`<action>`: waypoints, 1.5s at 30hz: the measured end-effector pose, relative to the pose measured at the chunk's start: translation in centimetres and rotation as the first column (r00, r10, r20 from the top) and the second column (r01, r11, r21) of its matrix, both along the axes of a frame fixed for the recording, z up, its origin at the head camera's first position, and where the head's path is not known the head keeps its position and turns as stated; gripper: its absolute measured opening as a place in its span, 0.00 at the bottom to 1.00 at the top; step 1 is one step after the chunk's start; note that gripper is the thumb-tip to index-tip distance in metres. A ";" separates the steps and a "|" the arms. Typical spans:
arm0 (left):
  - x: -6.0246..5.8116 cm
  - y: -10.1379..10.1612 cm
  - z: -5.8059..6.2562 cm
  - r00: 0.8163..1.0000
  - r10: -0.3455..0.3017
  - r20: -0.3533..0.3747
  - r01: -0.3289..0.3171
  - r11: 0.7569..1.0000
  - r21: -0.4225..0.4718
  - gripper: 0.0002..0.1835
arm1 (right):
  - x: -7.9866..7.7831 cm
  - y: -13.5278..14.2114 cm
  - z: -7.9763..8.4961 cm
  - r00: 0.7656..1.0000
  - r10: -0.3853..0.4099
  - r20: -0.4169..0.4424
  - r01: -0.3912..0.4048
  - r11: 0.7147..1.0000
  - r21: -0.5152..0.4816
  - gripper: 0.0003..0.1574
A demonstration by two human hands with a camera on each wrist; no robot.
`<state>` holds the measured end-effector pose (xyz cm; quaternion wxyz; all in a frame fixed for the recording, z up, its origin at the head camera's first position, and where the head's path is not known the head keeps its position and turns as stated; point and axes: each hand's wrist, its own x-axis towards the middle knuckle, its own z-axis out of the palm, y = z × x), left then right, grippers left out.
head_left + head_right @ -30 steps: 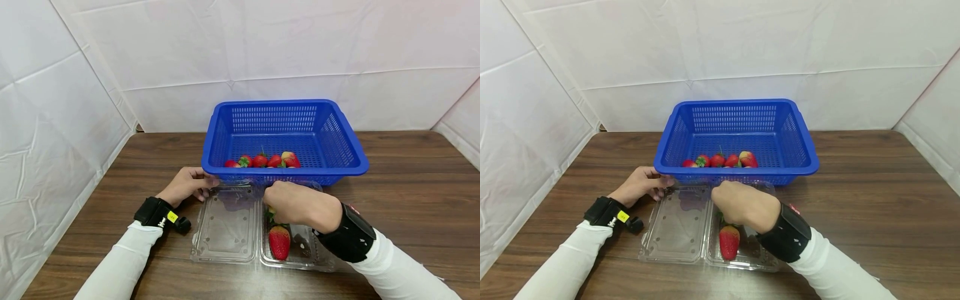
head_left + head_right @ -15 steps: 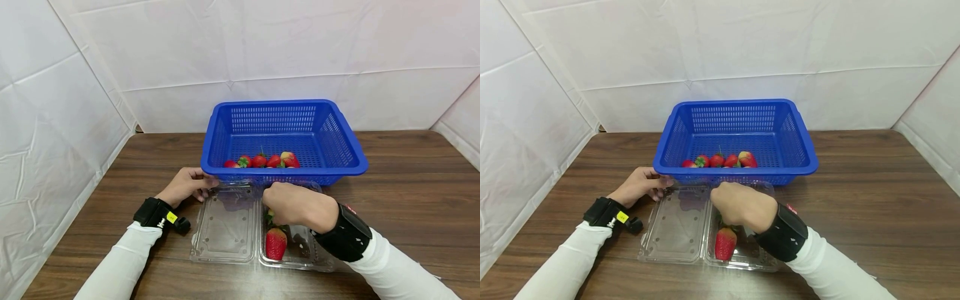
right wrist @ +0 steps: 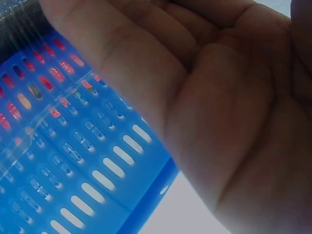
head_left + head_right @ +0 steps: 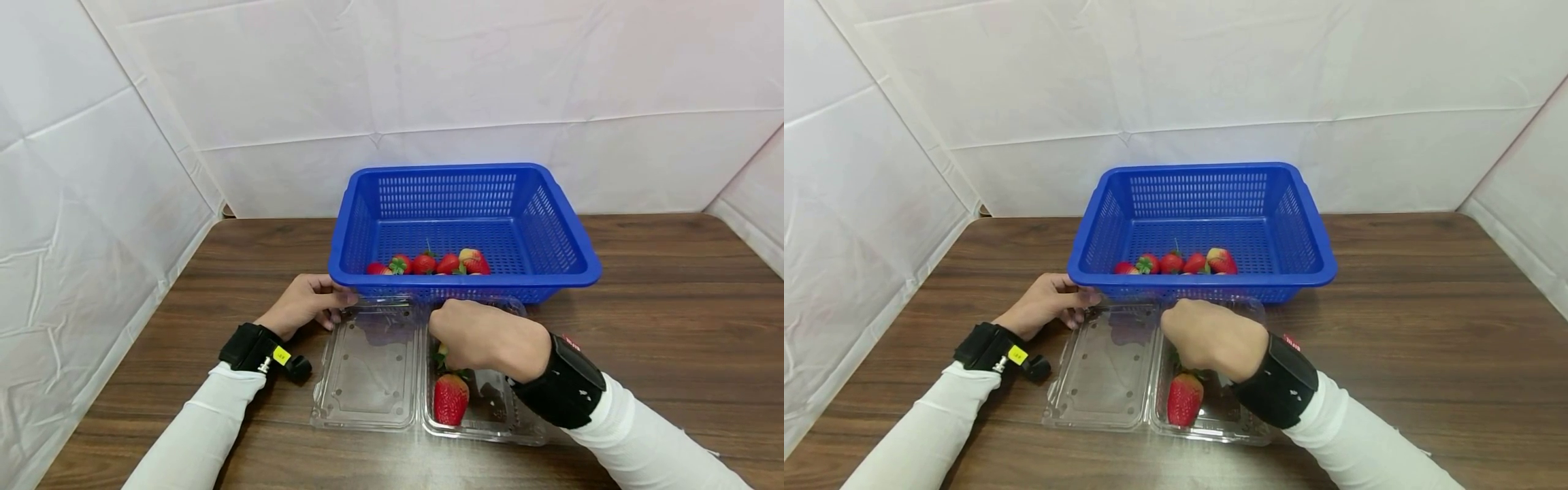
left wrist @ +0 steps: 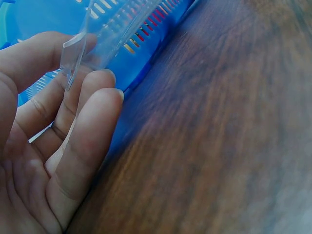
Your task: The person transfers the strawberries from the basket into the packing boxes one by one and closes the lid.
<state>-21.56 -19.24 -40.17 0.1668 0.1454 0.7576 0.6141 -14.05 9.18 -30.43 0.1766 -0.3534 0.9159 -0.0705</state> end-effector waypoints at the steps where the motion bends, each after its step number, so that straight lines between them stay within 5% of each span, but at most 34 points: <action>1: 0.0 0.0 0.0 1.000 0.001 0.002 -0.001 1.000 0.001 0.14 | 0.0 0.0 0.0 1.000 -0.003 -0.002 0.003 1.000 0.003 0.21; 45: 0.1 -0.1 0.1 1.000 -0.006 -0.009 0.006 1.000 0.001 0.14 | 0.4 -0.2 1.4 0.998 -0.011 -0.054 0.012 1.000 0.022 0.15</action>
